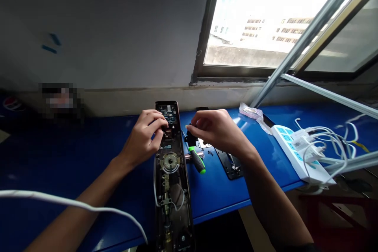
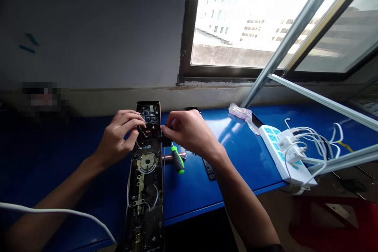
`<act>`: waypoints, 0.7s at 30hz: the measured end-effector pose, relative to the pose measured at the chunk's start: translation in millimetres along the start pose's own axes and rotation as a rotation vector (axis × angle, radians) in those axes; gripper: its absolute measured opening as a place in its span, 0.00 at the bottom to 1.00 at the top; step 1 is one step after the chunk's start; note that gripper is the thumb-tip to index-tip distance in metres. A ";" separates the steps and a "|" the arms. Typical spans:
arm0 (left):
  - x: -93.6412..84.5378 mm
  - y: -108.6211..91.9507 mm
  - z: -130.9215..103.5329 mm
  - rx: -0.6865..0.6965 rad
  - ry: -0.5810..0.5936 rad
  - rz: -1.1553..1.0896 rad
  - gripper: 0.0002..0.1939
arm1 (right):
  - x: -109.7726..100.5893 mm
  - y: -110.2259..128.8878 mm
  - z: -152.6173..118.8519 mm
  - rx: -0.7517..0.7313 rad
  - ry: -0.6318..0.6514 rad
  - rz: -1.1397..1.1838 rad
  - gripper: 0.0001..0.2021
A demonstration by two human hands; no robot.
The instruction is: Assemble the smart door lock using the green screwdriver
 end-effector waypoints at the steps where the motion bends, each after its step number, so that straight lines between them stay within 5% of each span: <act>1: -2.8 6.7 -2.8 -0.043 -0.022 0.014 0.12 | 6.1 5.8 9.0 -0.023 -0.017 0.000 0.09; 10: -6.0 27.3 -17.9 -0.168 0.073 0.049 0.15 | 60.6 18.4 47.7 -0.043 0.158 -0.225 0.12; 21: -2.8 19.0 -18.5 -0.201 0.101 0.063 0.16 | 74.0 17.9 36.7 -0.049 0.186 -0.304 0.10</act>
Point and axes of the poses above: each hand's wrist, its own z-axis towards the middle knuckle, its own x-axis out of the palm, y = z × x, the point moved 1 cm from there along z, towards the middle knuckle, and after that the axes turned 14 degrees about -x, right-handed, at the moved point
